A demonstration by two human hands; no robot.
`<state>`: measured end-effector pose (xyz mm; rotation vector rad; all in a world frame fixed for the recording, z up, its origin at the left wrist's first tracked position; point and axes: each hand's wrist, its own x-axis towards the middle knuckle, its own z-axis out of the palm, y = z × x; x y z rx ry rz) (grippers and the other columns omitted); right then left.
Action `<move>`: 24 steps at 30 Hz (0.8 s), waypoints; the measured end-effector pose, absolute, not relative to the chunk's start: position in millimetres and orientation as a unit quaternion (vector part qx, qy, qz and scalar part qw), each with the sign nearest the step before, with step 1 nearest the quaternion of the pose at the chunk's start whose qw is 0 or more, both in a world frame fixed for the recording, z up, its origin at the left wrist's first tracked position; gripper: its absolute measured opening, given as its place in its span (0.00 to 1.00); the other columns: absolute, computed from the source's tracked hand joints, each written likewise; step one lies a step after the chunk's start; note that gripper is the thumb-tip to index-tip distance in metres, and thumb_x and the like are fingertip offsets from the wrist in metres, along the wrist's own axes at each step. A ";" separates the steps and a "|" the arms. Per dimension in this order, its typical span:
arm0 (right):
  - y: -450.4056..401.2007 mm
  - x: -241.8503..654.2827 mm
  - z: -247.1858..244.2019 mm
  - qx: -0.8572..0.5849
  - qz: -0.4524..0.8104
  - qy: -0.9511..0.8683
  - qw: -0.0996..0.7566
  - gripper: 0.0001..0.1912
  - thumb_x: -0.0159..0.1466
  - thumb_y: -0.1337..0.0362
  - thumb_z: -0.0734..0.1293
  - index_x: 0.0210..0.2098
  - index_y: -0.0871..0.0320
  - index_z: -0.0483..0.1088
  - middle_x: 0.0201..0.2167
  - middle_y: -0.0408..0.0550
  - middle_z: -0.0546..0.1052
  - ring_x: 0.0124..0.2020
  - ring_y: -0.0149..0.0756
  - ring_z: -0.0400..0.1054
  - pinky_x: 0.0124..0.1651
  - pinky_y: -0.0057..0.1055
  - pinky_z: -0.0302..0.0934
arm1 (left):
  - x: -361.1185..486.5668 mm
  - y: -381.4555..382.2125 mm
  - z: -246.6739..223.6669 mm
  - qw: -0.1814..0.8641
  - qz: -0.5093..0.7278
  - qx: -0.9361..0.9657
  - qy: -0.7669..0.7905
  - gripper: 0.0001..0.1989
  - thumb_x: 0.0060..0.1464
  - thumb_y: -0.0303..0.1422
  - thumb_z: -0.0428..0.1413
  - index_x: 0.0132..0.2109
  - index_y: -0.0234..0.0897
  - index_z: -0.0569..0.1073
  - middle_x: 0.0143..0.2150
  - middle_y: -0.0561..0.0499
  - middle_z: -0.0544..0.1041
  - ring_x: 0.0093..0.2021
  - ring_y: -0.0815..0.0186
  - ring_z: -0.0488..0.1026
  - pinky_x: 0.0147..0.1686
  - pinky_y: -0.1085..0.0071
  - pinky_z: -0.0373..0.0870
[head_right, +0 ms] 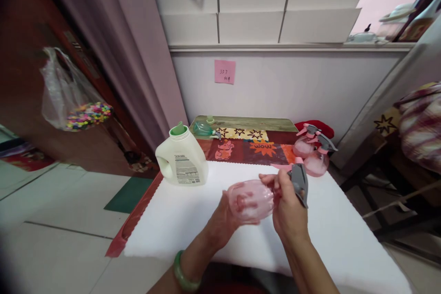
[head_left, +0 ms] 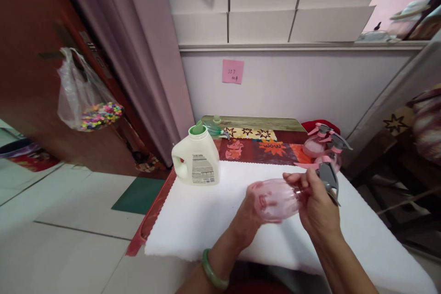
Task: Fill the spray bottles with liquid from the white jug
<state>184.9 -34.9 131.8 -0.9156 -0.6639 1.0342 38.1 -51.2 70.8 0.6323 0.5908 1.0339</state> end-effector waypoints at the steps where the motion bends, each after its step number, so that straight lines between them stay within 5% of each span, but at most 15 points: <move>1: -33.1 183.8 132.6 -0.418 0.458 -0.275 0.735 0.24 0.60 0.47 0.74 0.20 0.54 0.63 0.24 0.41 0.78 0.37 0.38 0.77 0.53 0.40 0.68 | 39.0 -53.1 71.9 0.737 0.526 0.319 0.282 0.46 0.40 0.57 0.69 0.62 0.45 0.63 0.54 0.42 0.74 0.53 0.54 0.73 0.46 0.58 0.76; 4: -31.2 181.1 135.3 -0.414 0.450 -0.252 0.750 0.24 0.60 0.46 0.73 0.21 0.54 0.63 0.25 0.41 0.78 0.38 0.38 0.78 0.54 0.39 0.67 | 40.0 -54.6 72.7 0.658 0.566 0.402 0.292 0.54 0.29 0.33 0.77 0.62 0.51 0.60 0.56 0.47 0.72 0.54 0.58 0.70 0.50 0.60 0.73; 7: -34.7 180.6 139.1 -0.401 0.478 -0.279 0.730 0.25 0.59 0.46 0.74 0.20 0.54 0.64 0.26 0.42 0.80 0.40 0.39 0.78 0.54 0.38 0.66 | 35.2 -50.7 70.2 0.663 0.563 0.392 0.300 0.48 0.29 0.31 0.76 0.58 0.48 0.64 0.51 0.49 0.74 0.43 0.64 0.73 0.38 0.69 0.73; 10: -40.0 183.5 144.9 -0.390 0.538 -0.318 0.676 0.26 0.56 0.44 0.76 0.19 0.55 0.64 0.27 0.45 0.80 0.40 0.40 0.77 0.51 0.36 0.67 | 25.7 -46.3 63.7 0.784 0.426 0.354 0.280 0.35 0.43 0.53 0.68 0.53 0.38 0.71 0.36 0.48 0.78 0.25 0.68 0.72 0.19 0.75 0.63; 13: -42.0 188.0 151.0 -0.376 0.607 -0.318 0.624 0.29 0.54 0.43 0.77 0.17 0.55 0.62 0.25 0.45 0.79 0.37 0.40 0.77 0.47 0.35 0.68 | 20.1 -45.7 55.5 0.893 0.194 0.334 0.229 0.52 0.44 0.76 0.39 0.39 0.27 0.76 0.25 0.41 0.77 0.16 0.65 0.69 0.11 0.72 0.54; 15: -40.8 190.4 153.3 -0.376 0.614 -0.302 0.625 0.29 0.53 0.43 0.78 0.17 0.55 0.62 0.23 0.43 0.78 0.34 0.38 0.76 0.44 0.34 0.69 | 21.3 -48.1 53.8 0.913 0.158 0.315 0.206 0.59 0.40 0.78 0.33 0.39 0.24 0.78 0.29 0.35 0.79 0.20 0.60 0.75 0.16 0.68 0.65; 17: -38.7 191.4 154.0 -0.379 0.594 -0.286 0.649 0.28 0.53 0.44 0.78 0.18 0.55 0.62 0.21 0.42 0.77 0.31 0.36 0.75 0.42 0.33 0.69 | 24.3 -51.6 57.3 0.899 0.241 0.304 0.202 0.54 0.45 0.75 0.43 0.48 0.25 0.78 0.40 0.33 0.81 0.34 0.54 0.80 0.32 0.61 0.76; 19: -36.5 191.2 154.1 -0.379 0.579 -0.277 0.667 0.29 0.53 0.43 0.77 0.18 0.55 0.61 0.21 0.41 0.76 0.29 0.35 0.74 0.41 0.32 0.69 | 26.2 -54.2 64.5 0.861 0.339 0.317 0.210 0.40 0.50 0.60 0.60 0.59 0.34 0.74 0.54 0.36 0.79 0.47 0.53 0.78 0.45 0.57 0.76; 22: -32.8 192.3 157.4 -0.376 0.572 -0.282 0.672 0.29 0.53 0.42 0.77 0.18 0.55 0.61 0.21 0.41 0.76 0.29 0.35 0.74 0.41 0.33 0.70 | 24.6 -55.3 72.7 0.819 0.380 0.363 0.230 0.39 0.41 0.38 0.73 0.61 0.43 0.71 0.59 0.40 0.75 0.53 0.52 0.75 0.47 0.59 0.73; 24: -28.8 198.8 164.0 -0.367 0.560 -0.293 0.682 0.30 0.54 0.41 0.76 0.17 0.55 0.60 0.21 0.41 0.76 0.29 0.34 0.74 0.41 0.33 0.71 | 21.3 -55.1 72.1 0.823 0.359 0.375 0.231 0.38 0.37 0.36 0.74 0.57 0.39 0.73 0.52 0.41 0.79 0.48 0.55 0.77 0.44 0.64 0.71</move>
